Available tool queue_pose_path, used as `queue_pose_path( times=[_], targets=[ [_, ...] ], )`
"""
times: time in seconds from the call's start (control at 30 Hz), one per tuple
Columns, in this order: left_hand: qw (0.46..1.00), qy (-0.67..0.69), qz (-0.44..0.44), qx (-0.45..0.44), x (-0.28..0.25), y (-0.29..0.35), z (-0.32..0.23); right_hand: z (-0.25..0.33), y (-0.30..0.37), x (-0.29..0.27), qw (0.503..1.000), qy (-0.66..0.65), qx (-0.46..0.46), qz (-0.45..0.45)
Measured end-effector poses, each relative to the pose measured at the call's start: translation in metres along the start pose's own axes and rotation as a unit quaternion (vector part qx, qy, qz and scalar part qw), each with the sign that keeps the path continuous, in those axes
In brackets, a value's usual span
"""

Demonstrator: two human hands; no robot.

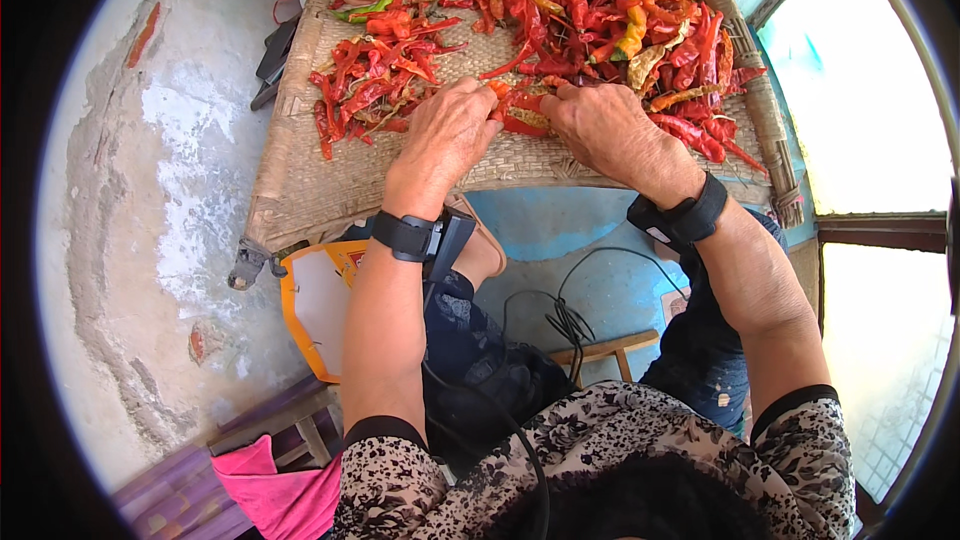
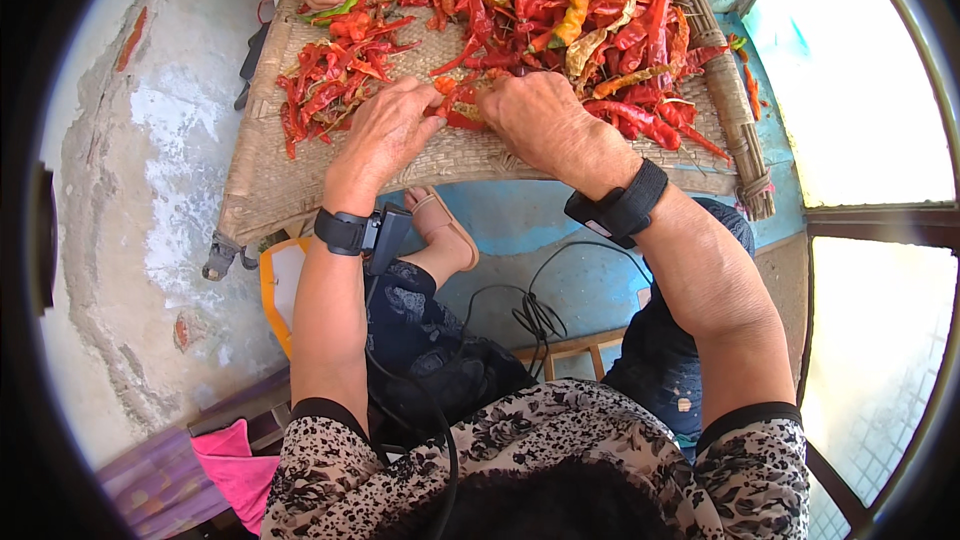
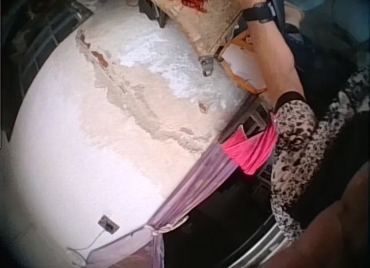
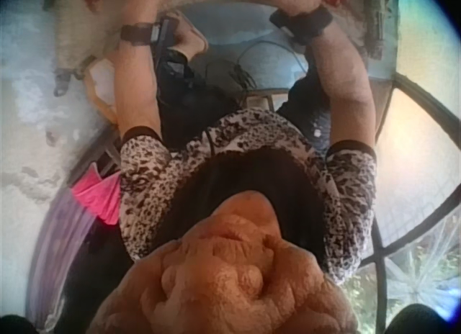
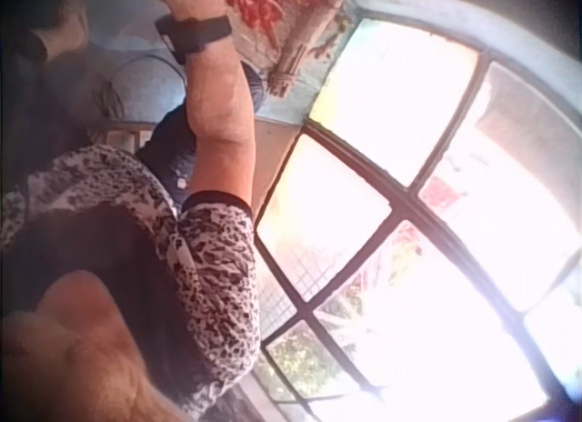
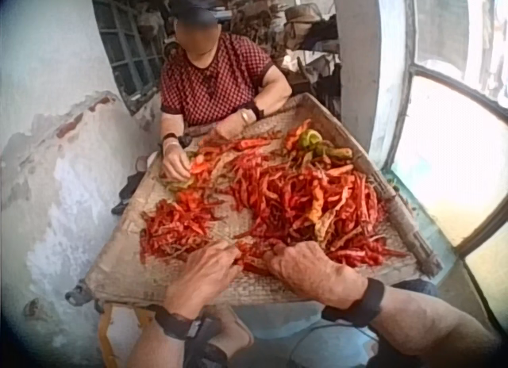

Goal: The person sorts through a pile of red and green chili peppers on a woven tray, picking up individual peppers to pull off their stems and break them open to release seeds.

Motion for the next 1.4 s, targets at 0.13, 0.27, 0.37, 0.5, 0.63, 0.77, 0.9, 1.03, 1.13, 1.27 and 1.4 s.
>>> queue_pose_path(
  times=[0.13,0.27,0.37,0.5,0.63,0.77,0.9,1.03,1.13,1.27,1.4],
  targets=[
    [1.000,0.003,-0.004,-0.007,0.005,0.001,0.004,-0.002,0.003,-0.002,1.000,-0.007,-0.011,0.000],
    [1.000,0.012,0.004,-0.007,0.005,0.001,0.003,-0.004,0.007,-0.003,0.999,-0.020,-0.007,-0.026],
    [1.000,0.020,0.006,-0.017,0.005,0.001,0.004,-0.003,0.008,-0.006,0.999,-0.020,-0.015,-0.044],
    [1.000,0.025,-0.010,-0.014,0.007,0.001,0.009,-0.001,0.008,-0.007,0.999,-0.015,-0.013,-0.036],
    [0.999,0.039,-0.017,-0.011,0.001,0.002,0.011,0.000,0.007,-0.008,0.999,-0.019,-0.013,-0.027],
    [0.995,0.039,-0.063,-0.072,-0.025,0.013,0.031,0.001,0.007,-0.006,0.999,-0.009,-0.015,-0.028],
    [0.962,-0.016,-0.088,-0.257,-0.065,0.036,0.063,-0.003,0.006,-0.004,1.000,-0.008,-0.011,-0.009],
    [0.927,-0.194,-0.150,-0.283,-0.071,0.052,0.077,0.000,0.004,-0.004,1.000,-0.010,-0.008,0.002],
    [0.980,-0.097,-0.120,-0.126,-0.050,0.022,0.036,0.003,0.004,-0.003,0.998,-0.017,-0.029,-0.049],
    [0.994,-0.103,-0.024,-0.043,0.005,-0.008,-0.003,0.011,0.005,-0.008,0.998,-0.029,-0.033,-0.054],
    [0.987,-0.153,-0.008,-0.043,0.024,-0.023,-0.006,0.009,0.008,-0.010,0.998,-0.025,-0.040,-0.050]
  ],
)
Point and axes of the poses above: each hand's wrist, its own y-axis away from the middle knuckle, its own x-axis out of the palm, z = x × y, the point moved 4 cm from there along -y, towards the middle knuckle, and after that the axes turned 2 degrees about z, right-handed, at the moved point
